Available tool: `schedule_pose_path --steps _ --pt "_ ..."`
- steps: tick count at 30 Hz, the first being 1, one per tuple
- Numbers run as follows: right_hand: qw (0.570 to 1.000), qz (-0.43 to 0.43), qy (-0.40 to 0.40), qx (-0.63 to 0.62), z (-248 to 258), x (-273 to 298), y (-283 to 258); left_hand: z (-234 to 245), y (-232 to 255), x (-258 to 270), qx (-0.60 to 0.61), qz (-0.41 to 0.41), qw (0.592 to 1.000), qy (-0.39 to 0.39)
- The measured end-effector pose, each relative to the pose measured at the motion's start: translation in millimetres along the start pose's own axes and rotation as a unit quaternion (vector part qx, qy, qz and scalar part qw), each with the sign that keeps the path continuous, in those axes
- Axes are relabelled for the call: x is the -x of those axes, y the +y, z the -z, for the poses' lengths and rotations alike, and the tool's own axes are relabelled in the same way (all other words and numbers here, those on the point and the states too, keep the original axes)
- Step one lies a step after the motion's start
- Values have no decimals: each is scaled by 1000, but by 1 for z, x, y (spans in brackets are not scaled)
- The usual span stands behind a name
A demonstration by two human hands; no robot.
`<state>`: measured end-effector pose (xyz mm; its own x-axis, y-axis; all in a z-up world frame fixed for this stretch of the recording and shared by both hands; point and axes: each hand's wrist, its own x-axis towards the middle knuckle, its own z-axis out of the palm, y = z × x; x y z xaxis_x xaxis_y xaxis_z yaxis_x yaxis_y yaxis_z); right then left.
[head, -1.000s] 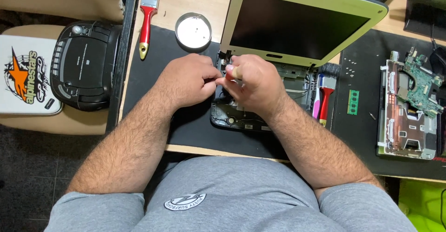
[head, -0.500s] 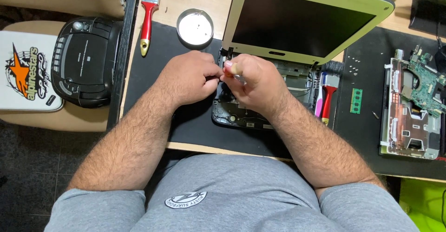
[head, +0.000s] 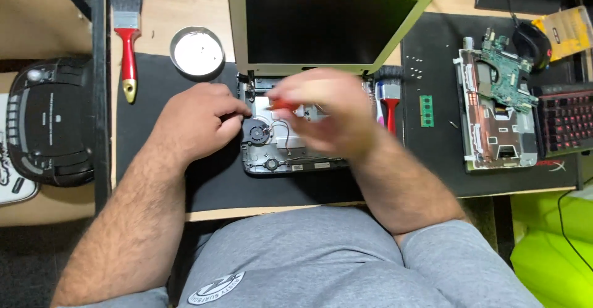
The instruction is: Reassembling a laptop by installing internal components like the motherboard and cooling fan, using a screwdriver and cleaning parts with a brush.
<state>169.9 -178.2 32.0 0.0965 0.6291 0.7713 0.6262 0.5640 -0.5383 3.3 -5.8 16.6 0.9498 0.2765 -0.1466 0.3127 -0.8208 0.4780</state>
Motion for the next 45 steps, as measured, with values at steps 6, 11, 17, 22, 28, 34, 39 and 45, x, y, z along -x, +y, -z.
schedule_pose_path --steps 6,11,17,22,28,34,39,45 --pt "958 40 195 209 133 11 -24 -3 -3 -5 15 17 999 -35" --pt "936 -54 207 278 177 71 -2 -11 -7 -3 35 -16 999 -5" --pt "913 -174 196 313 186 123 12 -17 -9 -1 60 -59 995 53" --pt "901 -193 172 347 183 127 16 -17 -9 2 88 -105 987 88" --pt "873 -218 147 410 181 128 19 -17 -10 3 94 -124 983 93" --pt "904 -174 120 371 191 141 31 -8 4 4 124 -59 989 60" --pt "925 -138 137 327 194 138 28 -9 4 5 137 -67 985 75" --pt "970 -75 177 150 132 74 -7 -6 5 2 204 -110 969 86"
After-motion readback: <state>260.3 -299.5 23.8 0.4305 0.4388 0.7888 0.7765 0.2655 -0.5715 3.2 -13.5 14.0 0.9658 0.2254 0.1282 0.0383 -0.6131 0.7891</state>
